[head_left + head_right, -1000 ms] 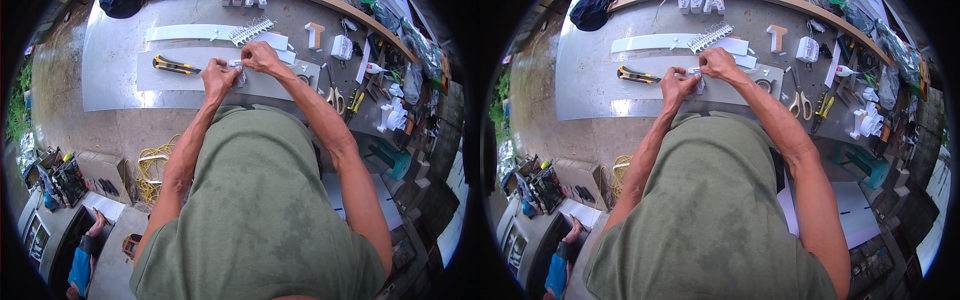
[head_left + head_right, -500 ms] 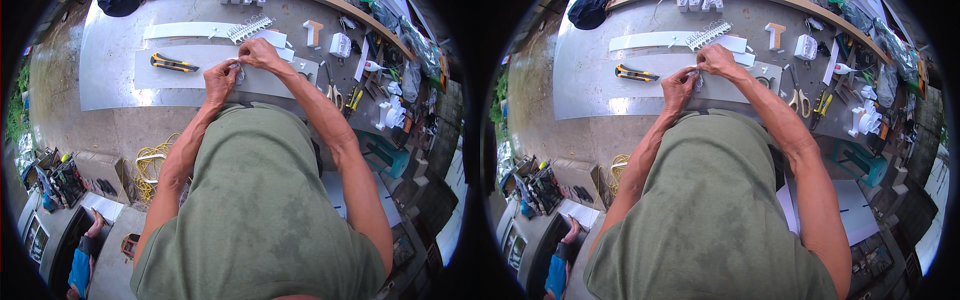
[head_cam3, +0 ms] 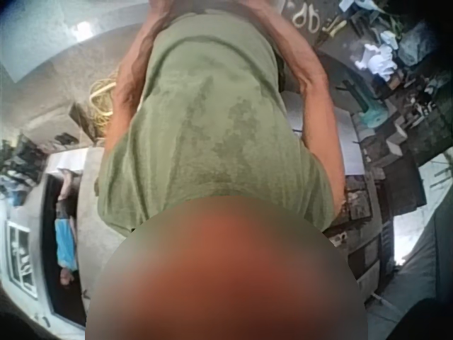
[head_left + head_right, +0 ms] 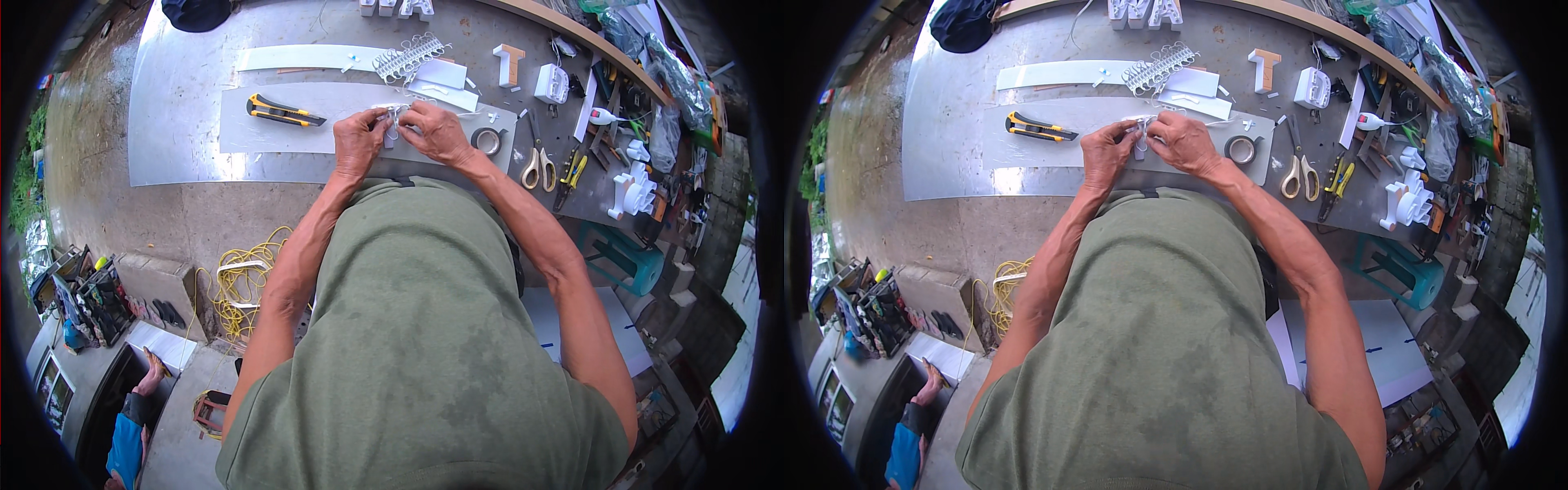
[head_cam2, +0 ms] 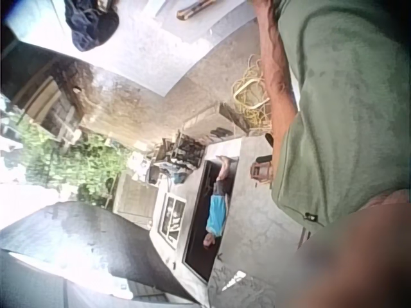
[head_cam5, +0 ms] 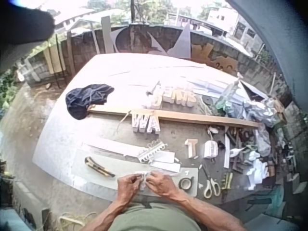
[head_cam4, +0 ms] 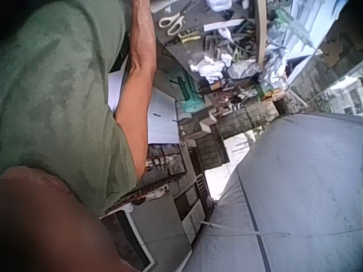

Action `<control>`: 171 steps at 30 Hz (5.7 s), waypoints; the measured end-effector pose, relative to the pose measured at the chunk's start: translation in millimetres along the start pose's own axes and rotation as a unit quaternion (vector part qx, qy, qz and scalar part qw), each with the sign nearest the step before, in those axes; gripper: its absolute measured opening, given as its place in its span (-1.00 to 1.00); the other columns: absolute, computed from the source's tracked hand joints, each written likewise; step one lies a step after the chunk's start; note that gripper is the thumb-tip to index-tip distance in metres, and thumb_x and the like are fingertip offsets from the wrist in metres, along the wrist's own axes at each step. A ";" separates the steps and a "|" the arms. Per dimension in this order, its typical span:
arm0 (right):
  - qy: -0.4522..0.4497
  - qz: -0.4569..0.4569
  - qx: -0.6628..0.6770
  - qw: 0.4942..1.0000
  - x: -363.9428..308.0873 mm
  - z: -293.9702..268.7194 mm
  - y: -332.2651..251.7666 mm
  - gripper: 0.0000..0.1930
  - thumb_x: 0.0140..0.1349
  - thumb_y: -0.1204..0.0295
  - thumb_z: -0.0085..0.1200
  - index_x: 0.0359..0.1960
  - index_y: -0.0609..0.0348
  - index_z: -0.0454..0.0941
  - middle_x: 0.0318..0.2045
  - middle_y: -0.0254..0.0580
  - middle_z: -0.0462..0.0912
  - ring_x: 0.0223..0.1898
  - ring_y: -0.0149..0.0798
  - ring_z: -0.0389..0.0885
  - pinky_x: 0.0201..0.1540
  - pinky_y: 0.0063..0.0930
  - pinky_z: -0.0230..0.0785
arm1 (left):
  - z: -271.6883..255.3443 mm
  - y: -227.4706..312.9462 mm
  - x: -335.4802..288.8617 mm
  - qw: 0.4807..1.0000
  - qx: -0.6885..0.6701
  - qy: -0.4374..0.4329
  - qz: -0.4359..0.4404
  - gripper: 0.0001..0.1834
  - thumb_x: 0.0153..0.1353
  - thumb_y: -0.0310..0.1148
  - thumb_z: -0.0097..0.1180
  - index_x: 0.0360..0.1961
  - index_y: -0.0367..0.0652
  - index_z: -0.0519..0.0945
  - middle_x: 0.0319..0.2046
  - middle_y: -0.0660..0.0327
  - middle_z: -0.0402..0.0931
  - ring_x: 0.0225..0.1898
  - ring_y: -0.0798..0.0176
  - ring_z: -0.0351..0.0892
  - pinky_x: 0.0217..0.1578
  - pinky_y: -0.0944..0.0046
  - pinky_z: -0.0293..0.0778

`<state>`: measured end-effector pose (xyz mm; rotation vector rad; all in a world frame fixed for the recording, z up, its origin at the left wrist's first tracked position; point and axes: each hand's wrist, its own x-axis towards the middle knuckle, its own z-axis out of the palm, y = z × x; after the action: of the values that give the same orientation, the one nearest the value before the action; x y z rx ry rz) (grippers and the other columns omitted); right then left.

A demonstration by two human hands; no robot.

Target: The recorder is assembling components for a sign, specifically working with wiring and LED strips on a table.

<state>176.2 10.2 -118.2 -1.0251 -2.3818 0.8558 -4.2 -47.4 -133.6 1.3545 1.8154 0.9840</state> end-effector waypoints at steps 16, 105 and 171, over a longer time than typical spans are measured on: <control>0.072 0.014 -0.061 0.995 20.7 18.9 5.7 -0.86 0.17 0.36 0.29 -0.25 0.05 0.69 -0.40 -0.26 0.55 -0.33 -0.18 0.62 -0.29 -0.30 0.49 | -0.7 -0.6 1.2 1.000 -0.018 0.002 0.020 -0.76 0.10 -0.43 0.42 -0.16 -0.18 0.78 -0.42 0.03 0.73 -0.45 0.27 0.74 -0.37 0.29 0.60; -0.212 0.179 0.008 0.961 77.7 -4.4 20.0 -0.78 -0.04 0.36 0.27 -0.30 0.02 0.78 -0.33 -0.11 0.77 -0.16 -0.01 0.72 -0.13 -0.18 0.55 | -22.0 16.5 12.2 0.957 -0.015 -0.100 -0.272 -0.59 -0.09 -0.31 0.59 -0.44 -0.28 0.55 -0.64 0.14 0.62 -0.70 0.36 0.56 -0.73 0.34 0.47; -0.185 0.186 0.059 0.963 68.5 0.1 28.9 -0.77 -0.03 0.31 0.32 -0.30 0.04 0.78 -0.36 -0.14 0.78 -0.24 -0.10 0.73 -0.14 -0.23 0.54 | -11.2 1.2 14.2 0.976 -0.054 -0.070 -0.197 -0.65 -0.02 -0.34 0.54 -0.30 -0.32 0.66 -0.62 0.11 0.68 -0.63 0.36 0.68 -0.58 0.36 0.58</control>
<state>146.4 77.5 -129.3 -1.3911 -2.4273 1.4157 -16.6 -35.5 -127.9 0.9235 1.8021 0.7427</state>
